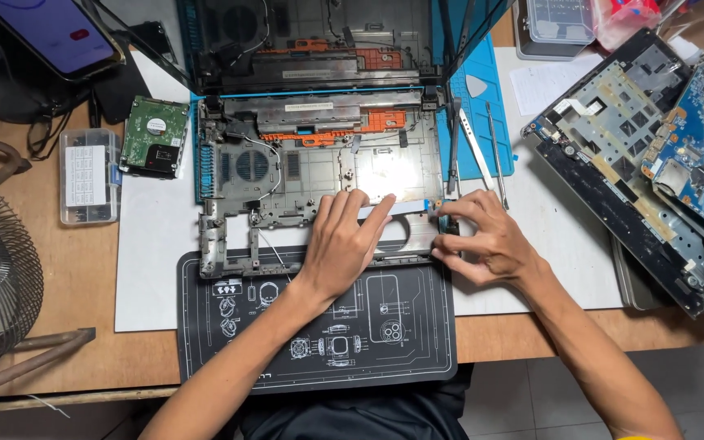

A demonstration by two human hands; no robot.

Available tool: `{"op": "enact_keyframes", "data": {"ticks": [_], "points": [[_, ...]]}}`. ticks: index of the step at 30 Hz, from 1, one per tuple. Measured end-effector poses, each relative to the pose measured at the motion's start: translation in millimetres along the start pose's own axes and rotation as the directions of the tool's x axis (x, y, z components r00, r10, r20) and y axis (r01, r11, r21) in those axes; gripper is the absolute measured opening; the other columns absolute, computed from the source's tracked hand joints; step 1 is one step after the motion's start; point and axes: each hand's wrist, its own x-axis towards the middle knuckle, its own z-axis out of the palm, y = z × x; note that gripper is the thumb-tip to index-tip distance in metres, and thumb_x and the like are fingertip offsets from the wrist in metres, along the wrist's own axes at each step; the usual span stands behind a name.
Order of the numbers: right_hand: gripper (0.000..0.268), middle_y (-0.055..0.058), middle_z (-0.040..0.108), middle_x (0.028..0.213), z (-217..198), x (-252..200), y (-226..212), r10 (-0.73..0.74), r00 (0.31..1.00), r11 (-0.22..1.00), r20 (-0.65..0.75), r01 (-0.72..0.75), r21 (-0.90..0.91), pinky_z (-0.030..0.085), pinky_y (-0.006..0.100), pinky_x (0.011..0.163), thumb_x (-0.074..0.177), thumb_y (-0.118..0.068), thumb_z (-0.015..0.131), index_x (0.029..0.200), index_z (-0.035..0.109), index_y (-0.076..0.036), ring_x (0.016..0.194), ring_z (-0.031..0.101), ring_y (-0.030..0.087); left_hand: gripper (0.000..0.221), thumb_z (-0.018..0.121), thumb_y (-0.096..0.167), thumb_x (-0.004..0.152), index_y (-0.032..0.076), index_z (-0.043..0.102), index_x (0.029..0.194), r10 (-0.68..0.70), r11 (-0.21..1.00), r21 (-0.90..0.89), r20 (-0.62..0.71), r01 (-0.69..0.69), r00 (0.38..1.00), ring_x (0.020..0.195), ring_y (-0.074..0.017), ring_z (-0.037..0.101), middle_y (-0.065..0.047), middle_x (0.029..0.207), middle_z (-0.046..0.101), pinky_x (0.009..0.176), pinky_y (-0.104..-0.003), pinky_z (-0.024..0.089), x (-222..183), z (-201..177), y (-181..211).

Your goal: Disconnecting internal ribbon cables and manipulating small electronic components inside a laptop chassis during a repair process.

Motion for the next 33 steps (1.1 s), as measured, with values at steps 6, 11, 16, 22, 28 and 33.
{"op": "enact_keyframes", "data": {"ticks": [6,11,16,22,28,33], "points": [[0.031,0.001,0.061,0.117,-1.8,9.1,-2.1,0.058,0.992,0.996,0.112,-0.065,0.061,0.042,0.038,0.085,0.091,-0.041,0.066,0.068,0.061,-0.022,0.099,0.056,0.022,0.024,0.064,0.015,0.1,0.009,0.07,0.122,-0.001,1.0,0.002,0.011,0.001,1.0,0.077,-0.0234,0.053,-0.006,0.086,0.05,0.072,-0.036,0.043,0.0,-0.9,-0.1],[0.032,0.002,0.061,0.116,-5.4,10.1,0.1,0.114,0.99,0.98,0.083,-0.126,0.154,0.044,0.038,0.089,0.093,-0.041,0.065,0.068,0.063,-0.022,0.099,0.057,0.023,0.024,0.064,0.015,0.1,0.009,0.069,0.123,-0.004,1.0,-0.001,0.009,0.004,1.0,0.078,-0.0236,0.053,-0.006,0.087,0.049,0.072,-0.036,0.043,0.9,-2.9,0.5],[0.026,0.006,0.064,0.114,4.2,-27.0,37.7,0.208,0.974,0.964,-0.087,-0.188,0.189,0.047,0.035,0.093,0.097,-0.033,0.062,0.077,0.07,-0.018,0.097,0.059,0.023,0.025,0.065,0.015,0.099,0.009,0.069,0.124,0.029,0.999,-0.02,0.017,-0.028,0.999,0.079,-0.0243,0.053,-0.006,0.087,0.049,0.074,-0.036,0.044,-2.7,3.2,-0.5],[0.023,0.008,0.064,0.102,-12.4,-15.0,28.9,0.262,0.95,0.963,-0.172,-0.246,0.11,0.048,0.038,0.088,0.1,-0.028,0.063,0.082,0.068,-0.014,0.09,0.061,0.026,0.027,0.062,0.016,0.101,0.009,0.069,0.126,0.112,0.994,-0.014,-0.012,-0.112,0.994,0.077,-0.0255,0.051,-0.009,0.088,0.049,0.076,-0.038,0.045,-3.0,6.4,-1.4],[0.015,0.007,0.066,0.104,-17.1,6.3,5.4,0.246,0.969,0.958,-0.009,-0.242,0.153,0.049,0.039,0.09,0.085,-0.032,0.073,0.086,0.072,-0.018,0.093,0.063,0.025,0.028,0.062,0.016,0.101,0.01,0.069,0.127,0.114,0.993,0.0,-0.02,-0.114,0.993,0.077,-0.0249,0.05,-0.008,0.089,0.05,0.076,-0.038,0.045,-2.9,4.1,-1.0],[0.008,0.007,0.066,0.108,-20.4,12.9,0.5,0.223,0.972,0.958,0.077,-0.233,0.167,0.048,0.038,0.09,0.081,-0.03,0.074,0.081,0.075,-0.022,0.097,0.063,0.025,0.028,0.062,0.015,0.1,0.009,0.069,0.127,0.113,0.994,0.002,-0.002,-0.113,0.994,0.079,-0.0242,0.051,-0.008,0.091,0.051,0.079,-0.039,0.046,-5.4,10.3,-2.6]]}}
